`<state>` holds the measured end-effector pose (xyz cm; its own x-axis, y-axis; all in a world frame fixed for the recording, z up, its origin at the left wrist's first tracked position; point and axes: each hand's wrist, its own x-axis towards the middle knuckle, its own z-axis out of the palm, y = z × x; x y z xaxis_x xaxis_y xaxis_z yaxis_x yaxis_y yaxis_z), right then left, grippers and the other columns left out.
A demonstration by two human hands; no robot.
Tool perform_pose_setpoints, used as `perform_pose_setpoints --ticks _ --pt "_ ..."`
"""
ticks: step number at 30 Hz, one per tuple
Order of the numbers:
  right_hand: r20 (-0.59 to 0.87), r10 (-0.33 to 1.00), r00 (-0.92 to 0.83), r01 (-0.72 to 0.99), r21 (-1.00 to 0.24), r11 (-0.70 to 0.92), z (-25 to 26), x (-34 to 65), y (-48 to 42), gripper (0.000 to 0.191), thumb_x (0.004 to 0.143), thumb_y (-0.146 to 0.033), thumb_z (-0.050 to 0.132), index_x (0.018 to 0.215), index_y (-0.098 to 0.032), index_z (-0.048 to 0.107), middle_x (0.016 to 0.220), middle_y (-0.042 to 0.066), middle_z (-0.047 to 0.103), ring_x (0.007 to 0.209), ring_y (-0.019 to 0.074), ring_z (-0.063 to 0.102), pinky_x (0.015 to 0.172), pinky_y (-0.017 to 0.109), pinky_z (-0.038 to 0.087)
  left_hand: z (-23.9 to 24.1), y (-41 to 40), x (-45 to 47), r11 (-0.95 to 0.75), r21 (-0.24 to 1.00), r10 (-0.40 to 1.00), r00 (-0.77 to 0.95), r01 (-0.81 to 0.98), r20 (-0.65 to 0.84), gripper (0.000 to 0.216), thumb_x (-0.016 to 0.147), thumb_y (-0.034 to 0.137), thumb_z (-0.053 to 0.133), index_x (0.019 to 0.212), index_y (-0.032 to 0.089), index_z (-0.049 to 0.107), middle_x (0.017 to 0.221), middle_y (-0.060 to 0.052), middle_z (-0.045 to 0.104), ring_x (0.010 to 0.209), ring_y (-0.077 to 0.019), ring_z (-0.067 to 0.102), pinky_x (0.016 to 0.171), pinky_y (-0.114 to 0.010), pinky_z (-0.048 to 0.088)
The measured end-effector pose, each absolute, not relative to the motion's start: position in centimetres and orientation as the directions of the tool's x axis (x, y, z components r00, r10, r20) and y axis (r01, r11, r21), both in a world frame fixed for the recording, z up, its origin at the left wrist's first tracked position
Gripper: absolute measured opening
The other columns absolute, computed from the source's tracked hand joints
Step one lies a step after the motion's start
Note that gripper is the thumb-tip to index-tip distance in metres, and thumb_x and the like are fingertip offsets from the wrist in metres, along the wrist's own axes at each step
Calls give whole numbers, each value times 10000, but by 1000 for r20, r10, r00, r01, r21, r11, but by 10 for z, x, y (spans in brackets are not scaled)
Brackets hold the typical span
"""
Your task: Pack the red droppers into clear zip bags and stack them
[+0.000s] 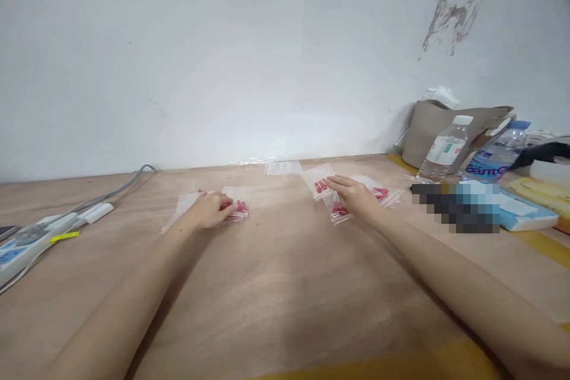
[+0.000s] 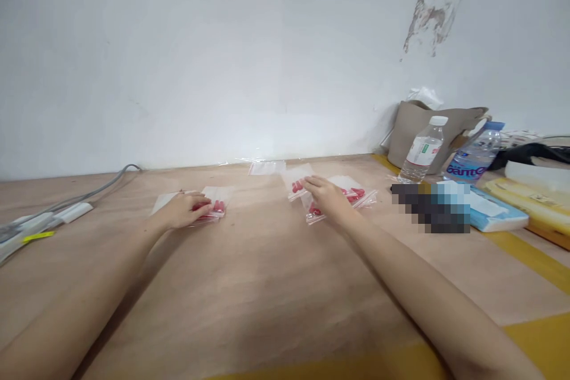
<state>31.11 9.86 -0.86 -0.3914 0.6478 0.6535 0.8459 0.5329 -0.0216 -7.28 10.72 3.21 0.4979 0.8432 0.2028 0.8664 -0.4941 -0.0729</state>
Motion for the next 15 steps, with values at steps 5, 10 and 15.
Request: perform_pose_setpoints --ticks 5,10,15 --pt "370 834 -409 906 54 421 4 333 81 309 780 -282 469 1040 -251 632 1095 55 612 1020 238 543 839 378 408 29 103 -57 -502 -68 842 506 862 188 427 841 480 375 655 172 605 693 -55 612 691 -215 557 658 -307 376" --pt "457 810 -367 913 10 408 14 304 69 368 775 -471 486 956 -194 648 984 101 628 950 244 543 822 399 359 17 91 -22 -588 9 792 573 809 211 411 840 513 390 918 193 636 830 -74 596 773 -223 573 693 -309 416" --pt "505 613 -607 674 -80 734 12 257 73 299 735 -398 580 943 -193 644 928 85 610 878 194 538 773 319 394 -8 81 28 -683 121 709 614 720 346 405 847 466 435 1117 191 558 1091 -101 532 955 -220 553 816 -314 439"
